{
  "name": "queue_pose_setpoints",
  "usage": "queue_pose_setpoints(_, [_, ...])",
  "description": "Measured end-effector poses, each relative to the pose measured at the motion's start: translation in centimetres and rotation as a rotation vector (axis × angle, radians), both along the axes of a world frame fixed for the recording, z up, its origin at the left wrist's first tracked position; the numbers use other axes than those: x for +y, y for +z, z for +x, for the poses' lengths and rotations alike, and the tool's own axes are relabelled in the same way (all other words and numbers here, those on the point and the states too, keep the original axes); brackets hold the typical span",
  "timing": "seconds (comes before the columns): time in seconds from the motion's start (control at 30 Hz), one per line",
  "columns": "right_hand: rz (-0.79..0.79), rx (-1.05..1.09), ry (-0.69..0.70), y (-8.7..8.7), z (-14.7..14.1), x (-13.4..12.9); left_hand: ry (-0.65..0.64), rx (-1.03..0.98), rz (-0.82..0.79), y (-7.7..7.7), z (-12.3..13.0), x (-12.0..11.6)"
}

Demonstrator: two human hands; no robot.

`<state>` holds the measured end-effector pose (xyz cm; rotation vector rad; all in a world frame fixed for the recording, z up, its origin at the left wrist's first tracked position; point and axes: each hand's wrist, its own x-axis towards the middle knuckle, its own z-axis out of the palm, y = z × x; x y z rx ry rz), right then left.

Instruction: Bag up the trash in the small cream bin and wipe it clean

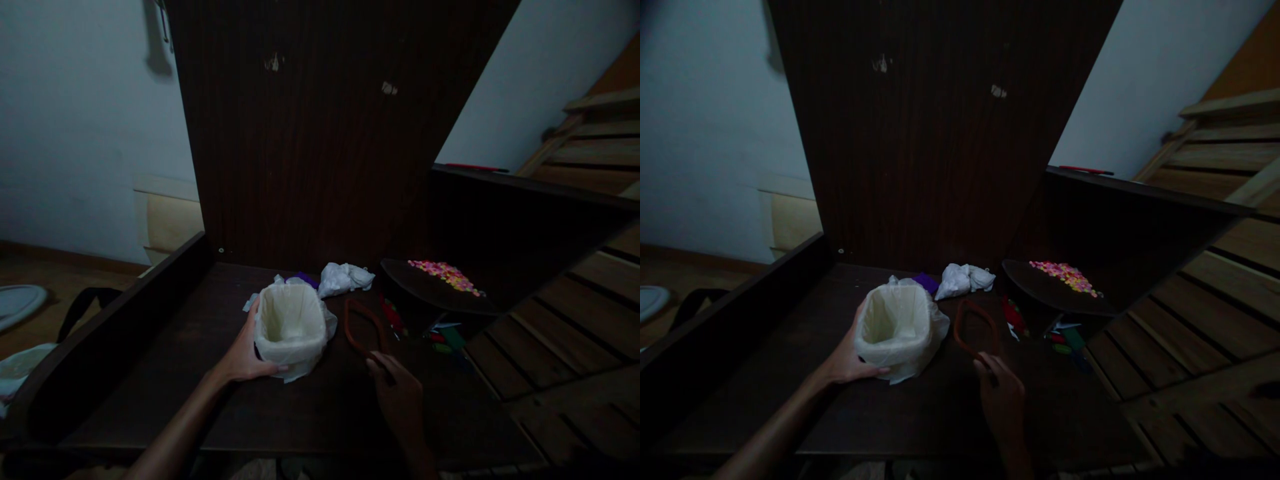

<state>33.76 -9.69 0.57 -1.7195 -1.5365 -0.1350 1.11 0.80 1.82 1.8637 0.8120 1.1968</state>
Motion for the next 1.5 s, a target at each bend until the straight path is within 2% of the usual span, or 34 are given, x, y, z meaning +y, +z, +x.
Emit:
queue_pose_setpoints(0.17, [-0.121, -0.052, 0.057, -0.1, 0.6, 0.1, 0.025, 0.031, -0.009, 0.9, -0.7, -1.0])
queue_pose_setpoints(0.37, [-0.228, -0.09, 0.13, -1.0, 0.5, 0.4, -0.015, -0.107, -0.032, 2.4, -1.1, -1.6])
queue_pose_setpoints(0.57, [-0.201, -0.095, 0.129, -1.9, 0.5, 0.7, 0.026, -0.085, 0.066, 5.7, -1.4, -1.7])
queue_pose_setpoints(0.77, [-0.186, -0.136, 0.137, -2.2, 0.6, 0.6, 0.133, 0.167, 0.154, 9.2, -0.9, -1.2])
queue_pose_setpoints(0.93, [-0.16, -0.139, 0.154, -2.1, 0.6, 0.5, 0.15, 0.268, 0.268, 11.7, -0.3, -0.1])
queue_pose_setpoints(1.03, [-0.191, -0.129, 0.151, -0.9, 0.5, 0.7, 0.139, 0.293, 0.304, 13.0, 0.0, 0.5])
queue_pose_setpoints(1.17, [-0.162, -0.049, 0.169, 2.3, -0.5, 1.3, 0.121, 0.284, 0.338, 14.5, 0.6, 1.5])
queue_pose_setpoints(1.37, [-0.176, 0.167, 0.397, 7.3, -3.9, 2.3, 0.088, 0.178, 0.363, 16.1, 2.3, 3.2])
queue_pose_setpoints(1.5, [-0.135, 0.296, 0.445, 9.5, -5.7, 3.7, 0.054, 0.064, 0.374, 17.0, 3.8, 4.0])
